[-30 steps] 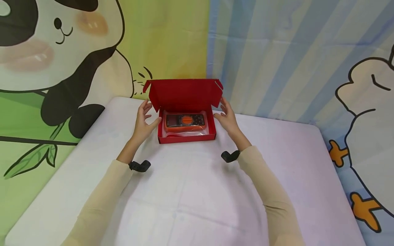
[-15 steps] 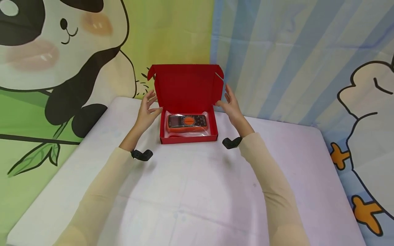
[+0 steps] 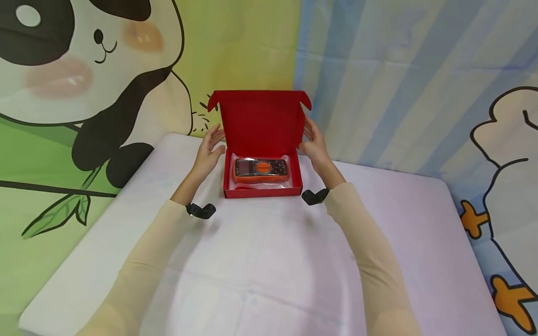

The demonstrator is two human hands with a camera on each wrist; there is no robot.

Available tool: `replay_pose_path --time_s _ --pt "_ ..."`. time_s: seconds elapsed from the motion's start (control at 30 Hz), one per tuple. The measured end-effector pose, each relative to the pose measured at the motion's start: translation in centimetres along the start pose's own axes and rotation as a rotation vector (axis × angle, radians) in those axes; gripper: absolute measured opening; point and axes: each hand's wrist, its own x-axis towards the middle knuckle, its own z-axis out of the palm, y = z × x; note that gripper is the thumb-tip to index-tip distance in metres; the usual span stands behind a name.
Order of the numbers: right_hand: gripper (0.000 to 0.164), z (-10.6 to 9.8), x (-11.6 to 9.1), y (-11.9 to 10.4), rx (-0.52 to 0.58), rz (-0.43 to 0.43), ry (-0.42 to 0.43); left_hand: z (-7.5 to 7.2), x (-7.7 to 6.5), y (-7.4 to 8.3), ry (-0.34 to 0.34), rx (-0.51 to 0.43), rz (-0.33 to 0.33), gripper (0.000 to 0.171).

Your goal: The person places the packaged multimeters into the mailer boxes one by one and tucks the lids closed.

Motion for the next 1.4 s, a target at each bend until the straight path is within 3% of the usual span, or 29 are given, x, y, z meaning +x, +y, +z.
replay_pose_path --time_s 0.17,0.37,0.5,0.73,0.93,1.17,1.4 --pt "0.081 0.7 -0.4 -0.3 -0.05 -0.029 0.004 0.5 -0.2 1.1 0.014 -0.05 -0.022 0.061" --pt "0.079 0.2 -1.2 -0.3 -0.061 -0.022 0.052 1.5 -1.0 4.3 -0.041 -0.049 -0.017 0.059" --pt "0.078 0.0 -1.7 -0.1 -0.064 -0.018 0.059 1.5 -1.4 4.7 -0.07 -0.045 -0.031 0.062" --pt "0.073 -0.3 -2.0 -0.5 -0.043 -0.033 0.018 1.6 -0.3 1.7 -0.036 -0.056 -0.033 0.058" --pt "0.075 -0.3 -2.5 -0.1 -0.085 -0.029 -0.017 1.5 -0.5 1.4 0.015 -0.082 -0.029 0.055" --pt "0.074 -0.4 -3.3 0.3 -0.075 -0.03 -0.012 1.1 -1.2 1.1 -0.016 -0.086 -0.04 0.054" --pt "0.064 -0.7 -3.8 0.9 -0.054 -0.04 0.005 0.7 -1.6 0.7 -0.04 -0.146 -0.04 0.054"
